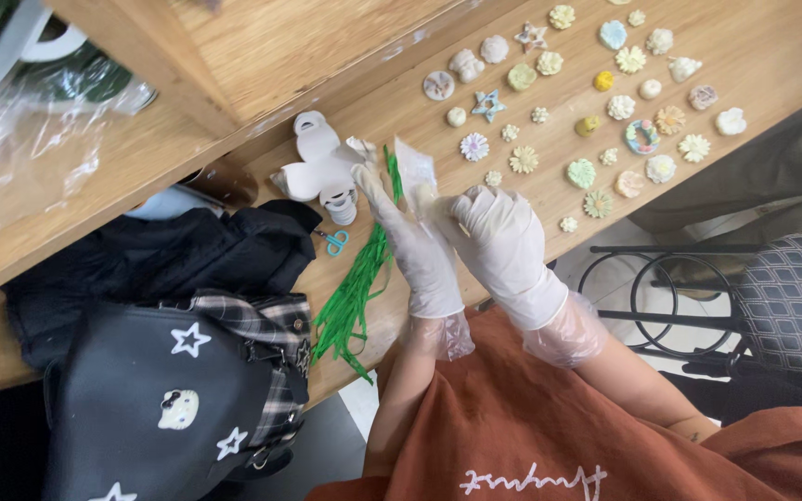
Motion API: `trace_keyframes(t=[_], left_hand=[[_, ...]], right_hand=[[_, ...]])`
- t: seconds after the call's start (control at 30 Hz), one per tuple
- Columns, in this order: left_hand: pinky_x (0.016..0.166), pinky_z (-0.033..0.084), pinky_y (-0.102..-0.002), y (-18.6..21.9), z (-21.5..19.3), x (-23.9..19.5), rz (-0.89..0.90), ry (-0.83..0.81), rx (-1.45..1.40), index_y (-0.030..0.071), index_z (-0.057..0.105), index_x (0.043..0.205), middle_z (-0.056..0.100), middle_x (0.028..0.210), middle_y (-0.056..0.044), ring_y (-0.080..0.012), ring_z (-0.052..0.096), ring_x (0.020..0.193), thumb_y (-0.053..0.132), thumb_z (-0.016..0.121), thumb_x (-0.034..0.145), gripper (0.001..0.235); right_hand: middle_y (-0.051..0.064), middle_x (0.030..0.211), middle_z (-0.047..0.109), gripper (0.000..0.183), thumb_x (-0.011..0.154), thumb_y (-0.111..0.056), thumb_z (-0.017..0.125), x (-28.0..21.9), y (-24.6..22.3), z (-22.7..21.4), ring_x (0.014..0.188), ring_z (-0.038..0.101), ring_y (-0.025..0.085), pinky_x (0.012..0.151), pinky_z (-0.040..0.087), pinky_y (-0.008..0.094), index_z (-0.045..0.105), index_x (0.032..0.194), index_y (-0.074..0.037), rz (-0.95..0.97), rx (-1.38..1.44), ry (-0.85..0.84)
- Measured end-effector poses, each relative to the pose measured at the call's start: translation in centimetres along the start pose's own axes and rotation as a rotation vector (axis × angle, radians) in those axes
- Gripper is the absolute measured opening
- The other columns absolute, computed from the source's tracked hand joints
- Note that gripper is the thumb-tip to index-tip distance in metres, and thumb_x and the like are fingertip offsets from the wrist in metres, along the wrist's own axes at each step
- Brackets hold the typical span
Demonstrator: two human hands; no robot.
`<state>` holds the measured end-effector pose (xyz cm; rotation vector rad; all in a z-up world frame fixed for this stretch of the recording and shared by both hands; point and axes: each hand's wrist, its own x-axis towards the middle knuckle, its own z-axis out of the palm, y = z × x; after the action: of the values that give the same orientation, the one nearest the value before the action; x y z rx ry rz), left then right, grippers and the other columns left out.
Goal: The person places small, flower-shaped decorations into a clear plastic bag and then puts the bag into a white paper container. They then tie the container closed with a green ribbon, creating a finished package.
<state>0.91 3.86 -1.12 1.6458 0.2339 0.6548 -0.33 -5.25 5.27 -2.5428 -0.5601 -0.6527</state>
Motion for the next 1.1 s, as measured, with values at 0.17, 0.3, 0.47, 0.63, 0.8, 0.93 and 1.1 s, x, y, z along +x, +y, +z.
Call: trace_keyframes(t=[0.17,0.3,0.47,0.63,0.8,0.93,1.1], left_hand=[[0.129,0.022,-0.044,-1.3,-0.2,1.9,-0.283,0.074,-0.773,0.013,0.013,0.167,0.017,0.173,-0.011,-0.028,0.022,0.158,0.031,0.039,0.109,0.066],[0.126,0.023,-0.043,-1.0,-0.8,2.0,-0.37,0.161,-0.921,0.013,0.016,0.168,0.019,0.174,-0.012,-0.0266,0.022,0.158,0.032,0.038,0.11,0.065],[0.134,0.028,-0.046,-0.2,-1.3,0.7,0.117,0.044,-0.1,0.012,0.017,0.168,0.022,0.174,-0.015,-0.0293,0.025,0.163,-0.001,0.056,0.104,0.076],[0.127,0.037,-0.045,-0.2,-0.9,1.4,-0.08,0.049,-0.519,0.006,0.025,0.165,0.025,0.174,-0.012,-0.0274,0.031,0.16,0.007,0.048,0.109,0.061],[0.133,0.016,-0.042,-0.5,-1.3,1.6,-0.207,0.032,-0.825,0.01,0.021,0.166,0.014,0.176,-0.004,-0.021,0.016,0.162,0.019,0.043,0.109,0.061],[0.132,0.02,-0.044,-0.2,-1.6,1.3,-0.209,0.009,-0.905,0.008,0.022,0.166,0.015,0.175,-0.006,-0.0214,0.015,0.162,0.02,0.044,0.11,0.061],[0.125,0.037,-0.044,0.4,-2.1,1.7,-0.178,-0.005,-0.528,0.008,0.022,0.167,0.032,0.169,-0.017,-0.0333,0.04,0.152,0.004,0.049,0.106,0.067]], right_hand=[[0.004,0.076,0.061,0.016,0.081,-0.016,0.081,0.2,-1.2,0.7,0.074,0.063,0.026,0.066,0.048,0.042,0.07,0.093,-0.016,-0.052,0.009,-0.011],[0.003,0.079,0.063,0.014,0.086,-0.014,0.081,-0.2,-2.2,1.0,0.075,0.064,0.025,0.065,0.048,0.041,0.071,0.096,-0.016,0.118,0.013,0.099],[0.003,0.072,0.06,0.016,0.082,-0.015,0.085,-0.1,-2.1,1.1,0.072,0.063,0.026,0.063,0.047,0.042,0.071,0.09,-0.016,0.068,-0.074,-0.006],[0.004,0.082,0.061,0.022,0.082,-0.011,0.083,-0.5,-2.3,0.9,0.078,0.063,0.026,0.068,0.048,0.04,0.067,0.097,-0.012,-0.054,0.015,0.088],[0.003,0.08,0.059,0.023,0.082,-0.011,0.083,-1.0,-2.9,1.0,0.077,0.062,0.025,0.068,0.047,0.04,0.067,0.099,-0.014,-0.063,-0.027,0.107],[0.003,0.079,0.057,0.023,0.082,-0.011,0.083,-1.3,-3.2,1.5,0.076,0.061,0.025,0.067,0.047,0.04,0.067,0.098,-0.014,-0.069,-0.054,0.107],[0.003,0.078,0.058,0.022,0.081,-0.013,0.083,-1.4,-2.4,1.4,0.076,0.061,0.025,0.066,0.046,0.041,0.066,0.093,-0.014,-0.003,-0.082,0.074]])
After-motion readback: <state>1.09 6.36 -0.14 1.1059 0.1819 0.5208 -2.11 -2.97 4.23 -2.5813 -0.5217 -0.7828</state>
